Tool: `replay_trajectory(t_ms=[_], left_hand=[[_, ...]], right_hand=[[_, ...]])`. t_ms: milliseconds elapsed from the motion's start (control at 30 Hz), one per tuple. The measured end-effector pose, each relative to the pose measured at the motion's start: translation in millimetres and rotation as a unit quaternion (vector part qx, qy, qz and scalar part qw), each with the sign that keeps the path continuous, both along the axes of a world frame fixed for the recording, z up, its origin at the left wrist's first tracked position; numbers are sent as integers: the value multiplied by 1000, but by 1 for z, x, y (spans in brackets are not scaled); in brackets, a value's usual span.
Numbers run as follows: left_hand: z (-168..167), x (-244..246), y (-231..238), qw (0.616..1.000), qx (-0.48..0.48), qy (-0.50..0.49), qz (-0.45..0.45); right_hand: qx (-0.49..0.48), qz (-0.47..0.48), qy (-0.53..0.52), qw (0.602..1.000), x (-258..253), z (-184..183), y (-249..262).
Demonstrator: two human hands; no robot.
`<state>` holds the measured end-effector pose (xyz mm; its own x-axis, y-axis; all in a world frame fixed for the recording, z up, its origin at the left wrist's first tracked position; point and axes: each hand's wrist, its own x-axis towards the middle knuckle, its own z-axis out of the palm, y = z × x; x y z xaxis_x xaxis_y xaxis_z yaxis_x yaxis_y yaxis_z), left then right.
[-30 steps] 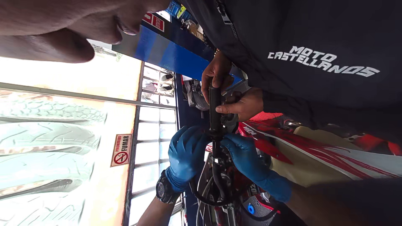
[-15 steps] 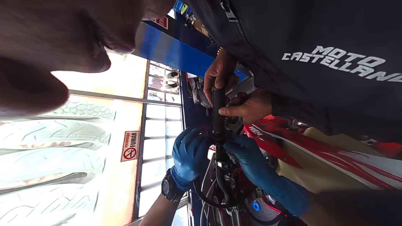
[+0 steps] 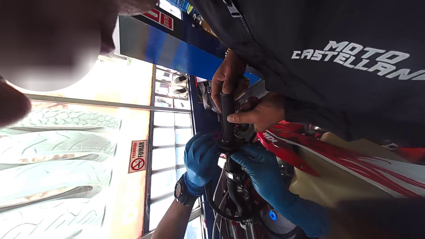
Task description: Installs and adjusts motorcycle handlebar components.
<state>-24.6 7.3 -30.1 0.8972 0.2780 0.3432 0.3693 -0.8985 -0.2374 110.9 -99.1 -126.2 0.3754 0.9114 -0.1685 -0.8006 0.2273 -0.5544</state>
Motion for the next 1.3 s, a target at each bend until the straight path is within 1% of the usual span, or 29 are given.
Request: replay_trajectory(t_ms=[167, 500, 600, 733, 833, 900, 1033, 1133, 1233, 1300], left_hand=[[-1, 0, 0, 1000, -11, -6, 1], [-2, -3, 2, 1000, -22, -8, 1], [-1, -5, 2, 1000, -15, 3, -6], [0, -8, 3, 1000, -7, 9, -24], [5, -9, 7, 998, -41, 22, -42], [9, -7, 11, 994, -87, 31, -52], [8, -5, 21, 987, -141, 39, -62], [4, -1, 22, 986, -144, 24, -79], [2, -1, 22, 982, -160, 14, -101], [1, -1, 25, 978, -176, 7, -112]], right_hand=[[10, -18, -25, 999, -3, -5, 2], [17, -5, -58, 998, 0, -8, 3], [26, 30, -70, 997, 3, -10, 1], [35, 120, -91, 988, 13, -9, -3], [32, 178, -94, 979, 26, -8, -3], [40, 192, -118, 973, 31, -11, -2], [58, 166, -154, 972, 32, -12, 0], [37, 87, -244, 965, 23, -9, -2], [24, 0, -360, 933, 11, -17, -5], [29, -45, -413, 909, 6, -23, -5]])
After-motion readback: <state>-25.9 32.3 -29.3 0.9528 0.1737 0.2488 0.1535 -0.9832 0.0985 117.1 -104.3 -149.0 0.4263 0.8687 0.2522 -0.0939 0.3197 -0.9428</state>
